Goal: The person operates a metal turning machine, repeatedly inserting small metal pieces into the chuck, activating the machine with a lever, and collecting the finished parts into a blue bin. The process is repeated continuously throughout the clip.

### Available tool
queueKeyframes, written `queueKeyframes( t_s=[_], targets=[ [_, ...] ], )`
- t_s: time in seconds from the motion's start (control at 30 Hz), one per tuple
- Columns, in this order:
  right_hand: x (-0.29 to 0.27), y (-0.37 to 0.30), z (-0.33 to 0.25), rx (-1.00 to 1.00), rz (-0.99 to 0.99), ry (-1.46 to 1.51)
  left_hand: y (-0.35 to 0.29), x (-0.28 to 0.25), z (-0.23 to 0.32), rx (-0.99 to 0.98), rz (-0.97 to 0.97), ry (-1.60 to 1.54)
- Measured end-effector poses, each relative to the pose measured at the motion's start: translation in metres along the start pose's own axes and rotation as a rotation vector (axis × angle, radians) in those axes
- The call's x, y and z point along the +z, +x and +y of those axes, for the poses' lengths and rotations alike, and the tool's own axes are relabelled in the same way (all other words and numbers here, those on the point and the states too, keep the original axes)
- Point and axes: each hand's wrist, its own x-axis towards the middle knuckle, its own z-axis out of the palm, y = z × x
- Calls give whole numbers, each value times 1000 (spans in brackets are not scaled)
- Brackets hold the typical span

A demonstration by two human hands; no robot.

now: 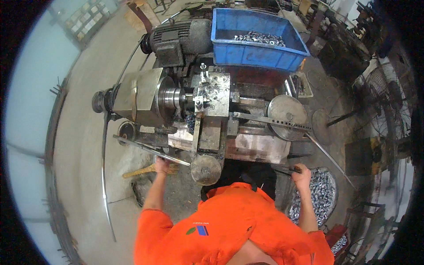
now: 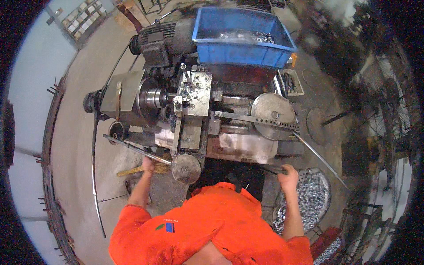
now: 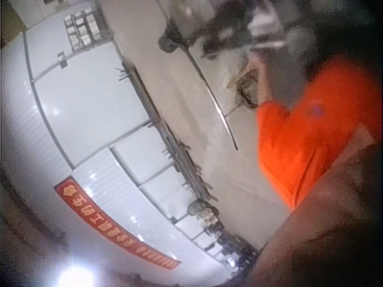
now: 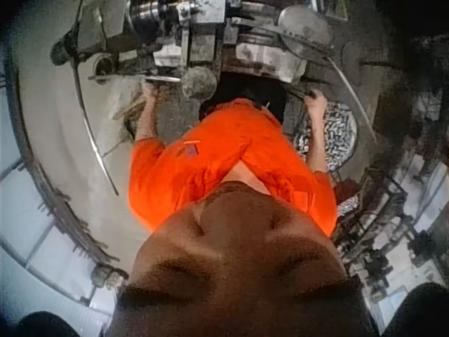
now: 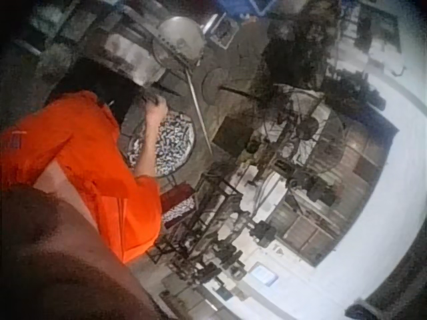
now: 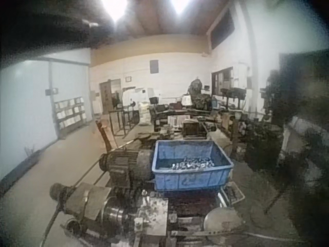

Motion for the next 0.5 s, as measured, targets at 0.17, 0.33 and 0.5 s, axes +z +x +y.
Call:
queueKeyframes(
  t_s=[0.17, 0.33, 0.5],
  targets=[
    [-29, 40, -51, -169, -1, -11, 28, -80, 29, 100, -507, 647],
    [-32, 89, -135, -343, -26, 144, 27, -68, -13, 9, -471, 424],
    [9, 128, -263, -755, -173, 229, 29, -163, 42, -169, -460, -149]
  ],
)
